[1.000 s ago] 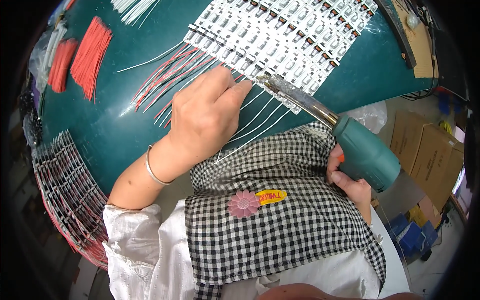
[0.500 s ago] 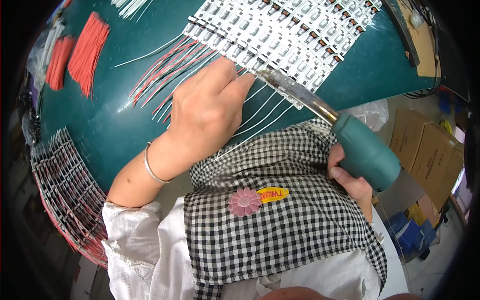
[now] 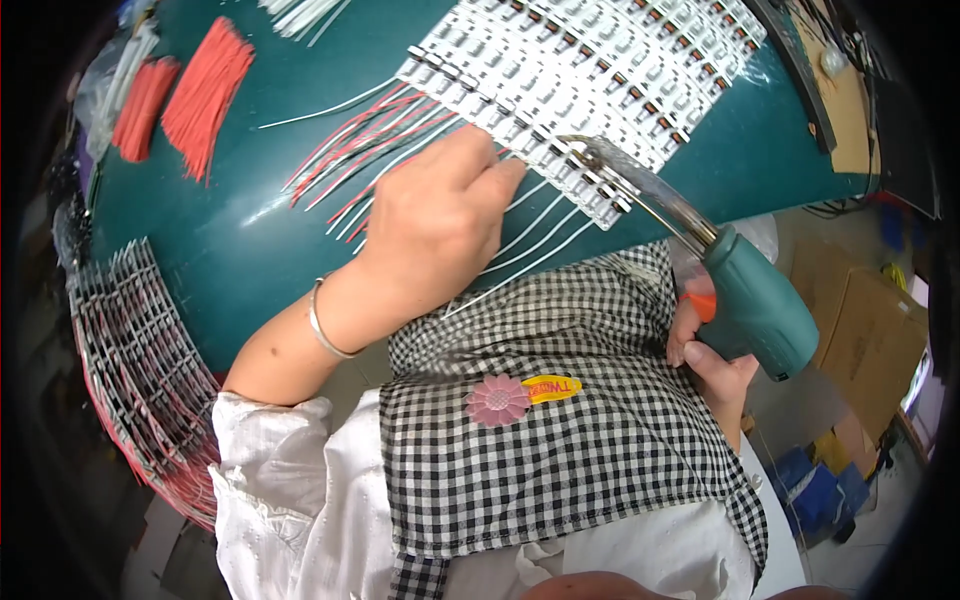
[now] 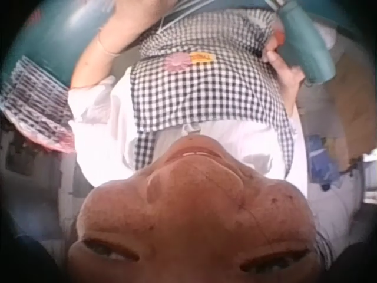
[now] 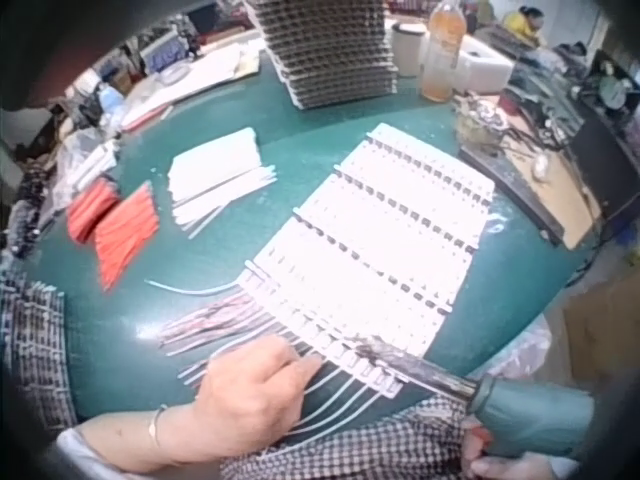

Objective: The person solders wires to the terminals on an electronic component sheet using a soldering gun.

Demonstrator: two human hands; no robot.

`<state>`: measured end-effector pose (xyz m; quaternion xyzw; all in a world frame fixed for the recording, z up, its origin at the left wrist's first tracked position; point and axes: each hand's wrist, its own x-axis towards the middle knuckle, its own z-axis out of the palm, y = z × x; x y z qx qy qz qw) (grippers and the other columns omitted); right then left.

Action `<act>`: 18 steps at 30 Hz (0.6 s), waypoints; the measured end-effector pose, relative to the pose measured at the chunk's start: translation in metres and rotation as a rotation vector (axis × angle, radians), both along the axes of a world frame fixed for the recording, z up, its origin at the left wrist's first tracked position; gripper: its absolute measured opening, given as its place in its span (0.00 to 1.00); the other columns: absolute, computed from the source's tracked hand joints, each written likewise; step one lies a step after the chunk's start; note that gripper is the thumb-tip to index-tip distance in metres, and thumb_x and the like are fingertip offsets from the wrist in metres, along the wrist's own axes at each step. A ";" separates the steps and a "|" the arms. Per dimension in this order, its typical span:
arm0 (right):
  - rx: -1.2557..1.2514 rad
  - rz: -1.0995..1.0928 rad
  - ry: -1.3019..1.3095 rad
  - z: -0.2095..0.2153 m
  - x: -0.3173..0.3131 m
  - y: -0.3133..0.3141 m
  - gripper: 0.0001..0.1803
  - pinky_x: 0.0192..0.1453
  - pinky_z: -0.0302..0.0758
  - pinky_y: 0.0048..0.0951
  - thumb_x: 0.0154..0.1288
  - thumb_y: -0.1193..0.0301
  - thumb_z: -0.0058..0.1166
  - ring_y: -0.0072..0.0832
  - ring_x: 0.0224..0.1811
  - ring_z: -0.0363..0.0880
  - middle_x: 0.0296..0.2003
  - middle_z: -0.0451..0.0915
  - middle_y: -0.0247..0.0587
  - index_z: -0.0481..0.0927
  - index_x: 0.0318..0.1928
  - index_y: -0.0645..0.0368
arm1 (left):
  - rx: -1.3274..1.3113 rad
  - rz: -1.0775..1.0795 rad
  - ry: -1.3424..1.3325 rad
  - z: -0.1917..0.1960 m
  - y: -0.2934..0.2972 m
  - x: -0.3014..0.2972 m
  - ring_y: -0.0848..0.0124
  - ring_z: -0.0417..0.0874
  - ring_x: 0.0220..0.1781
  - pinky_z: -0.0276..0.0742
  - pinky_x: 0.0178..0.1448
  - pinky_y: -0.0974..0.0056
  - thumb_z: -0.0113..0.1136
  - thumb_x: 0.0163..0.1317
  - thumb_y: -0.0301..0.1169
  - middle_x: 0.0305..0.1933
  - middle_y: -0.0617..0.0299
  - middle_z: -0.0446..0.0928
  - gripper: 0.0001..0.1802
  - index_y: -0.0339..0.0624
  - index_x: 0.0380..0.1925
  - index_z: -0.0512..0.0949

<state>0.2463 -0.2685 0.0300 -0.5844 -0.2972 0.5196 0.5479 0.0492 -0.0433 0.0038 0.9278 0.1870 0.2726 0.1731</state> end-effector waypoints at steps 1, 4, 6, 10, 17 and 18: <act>0.013 -0.017 0.011 -0.001 0.001 -0.001 0.30 0.28 0.65 0.21 0.52 0.76 0.58 0.20 0.22 0.68 0.22 0.74 0.37 0.69 0.58 0.69 | -0.009 0.020 0.020 0.002 -0.001 0.001 0.65 0.76 0.22 0.71 0.24 0.64 0.64 0.42 0.18 0.24 0.62 0.74 0.11 0.39 0.29 0.81; 0.056 -0.053 0.019 -0.006 0.003 -0.003 0.31 0.26 0.64 0.21 0.50 0.75 0.58 0.21 0.19 0.68 0.20 0.72 0.36 0.69 0.57 0.69 | -0.044 0.046 0.041 0.012 0.003 -0.004 0.66 0.77 0.23 0.72 0.25 0.65 0.65 0.45 0.19 0.25 0.61 0.76 0.09 0.40 0.28 0.81; 0.062 -0.047 0.001 -0.007 0.008 -0.002 0.31 0.26 0.64 0.20 0.49 0.75 0.59 0.22 0.18 0.68 0.19 0.72 0.37 0.69 0.56 0.70 | -0.051 0.068 0.040 0.022 0.016 -0.012 0.67 0.78 0.23 0.73 0.26 0.67 0.65 0.48 0.20 0.26 0.60 0.78 0.06 0.39 0.28 0.81; 0.186 0.000 0.007 -0.015 0.012 -0.004 0.32 0.20 0.69 0.23 0.55 0.75 0.58 0.25 0.17 0.68 0.19 0.69 0.40 0.61 0.58 0.74 | -0.053 0.341 0.060 0.031 0.052 -0.023 0.62 0.78 0.28 0.74 0.32 0.62 0.66 0.48 0.25 0.25 0.61 0.78 0.02 0.42 0.23 0.82; 0.167 0.002 -0.012 -0.016 0.013 -0.004 0.32 0.19 0.69 0.23 0.54 0.74 0.59 0.24 0.17 0.67 0.19 0.69 0.39 0.62 0.57 0.74 | -0.029 0.334 0.215 0.012 0.062 -0.024 0.63 0.76 0.32 0.73 0.37 0.60 0.66 0.48 0.26 0.28 0.63 0.78 0.03 0.42 0.23 0.81; 0.166 0.005 -0.016 -0.016 0.014 -0.005 0.32 0.19 0.69 0.23 0.54 0.74 0.59 0.24 0.16 0.67 0.20 0.69 0.39 0.62 0.57 0.74 | -0.004 0.330 0.210 0.012 0.062 -0.024 0.63 0.76 0.33 0.73 0.38 0.60 0.66 0.48 0.26 0.28 0.63 0.78 0.03 0.42 0.23 0.80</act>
